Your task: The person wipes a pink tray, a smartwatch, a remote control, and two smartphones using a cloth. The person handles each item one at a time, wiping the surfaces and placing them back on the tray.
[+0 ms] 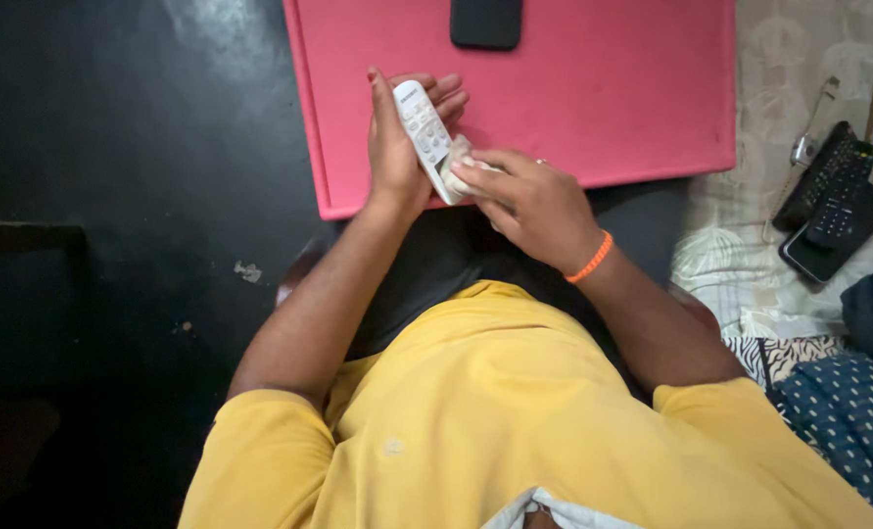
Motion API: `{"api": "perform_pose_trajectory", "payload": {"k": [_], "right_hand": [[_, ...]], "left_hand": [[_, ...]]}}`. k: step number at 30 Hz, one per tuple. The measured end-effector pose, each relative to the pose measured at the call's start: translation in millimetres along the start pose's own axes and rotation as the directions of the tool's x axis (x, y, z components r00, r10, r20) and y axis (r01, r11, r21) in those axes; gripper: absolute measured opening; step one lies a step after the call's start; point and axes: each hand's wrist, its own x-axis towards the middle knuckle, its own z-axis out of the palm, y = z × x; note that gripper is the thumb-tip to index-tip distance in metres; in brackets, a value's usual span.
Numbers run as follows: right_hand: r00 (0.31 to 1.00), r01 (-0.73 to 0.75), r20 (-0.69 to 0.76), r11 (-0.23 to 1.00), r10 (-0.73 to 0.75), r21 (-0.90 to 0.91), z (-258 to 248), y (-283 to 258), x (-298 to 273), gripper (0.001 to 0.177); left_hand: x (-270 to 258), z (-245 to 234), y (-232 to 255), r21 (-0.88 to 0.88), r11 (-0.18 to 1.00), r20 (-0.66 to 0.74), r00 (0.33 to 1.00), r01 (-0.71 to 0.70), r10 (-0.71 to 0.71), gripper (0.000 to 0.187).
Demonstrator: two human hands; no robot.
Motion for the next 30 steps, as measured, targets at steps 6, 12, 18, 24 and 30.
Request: {"api": "perform_pose_trajectory", "payload": {"k": [6,12,18,24,30], "right_hand": [[0.991,-0.024,0.137,0.991,0.006,0.128,-13.2,6.7,-13.7,0.046],[0.998,-0.043,-0.034,0.923,0.060,0.381,-28.5,4.7,0.9,0.053],[0.982,0.119,-0.153,0.990,-0.107,0.077,-15.3,-11.5,34.3,0.058],[0.983,0.045,-0.177,0.999,-0.048,-0.024,-9.5,-22.9,31.9,0.054],[0.977,0.028,-0.209,0.999,-0.032,-0.023,-9.0,-17.4,15.5,0.056]], "left_hand": [[0.3,2.4,2.0,0.030,0.999,0.063,0.998,-0.026,0.024,0.070],[-5.6,6.7,1.3,0.079,0.997,0.176,0.984,0.026,-0.040,0.073],[-16.9,6.1,-9.6,0.296,0.951,0.277,0.961,-0.094,0.008,0.098],[-16.4,7.9,-6.0,0.157,0.987,0.355,0.934,-0.029,-0.029,0.110],[-25.4,19.9,4.2,0.420,0.899,0.346,0.938,-0.124,-0.032,0.113]]}}
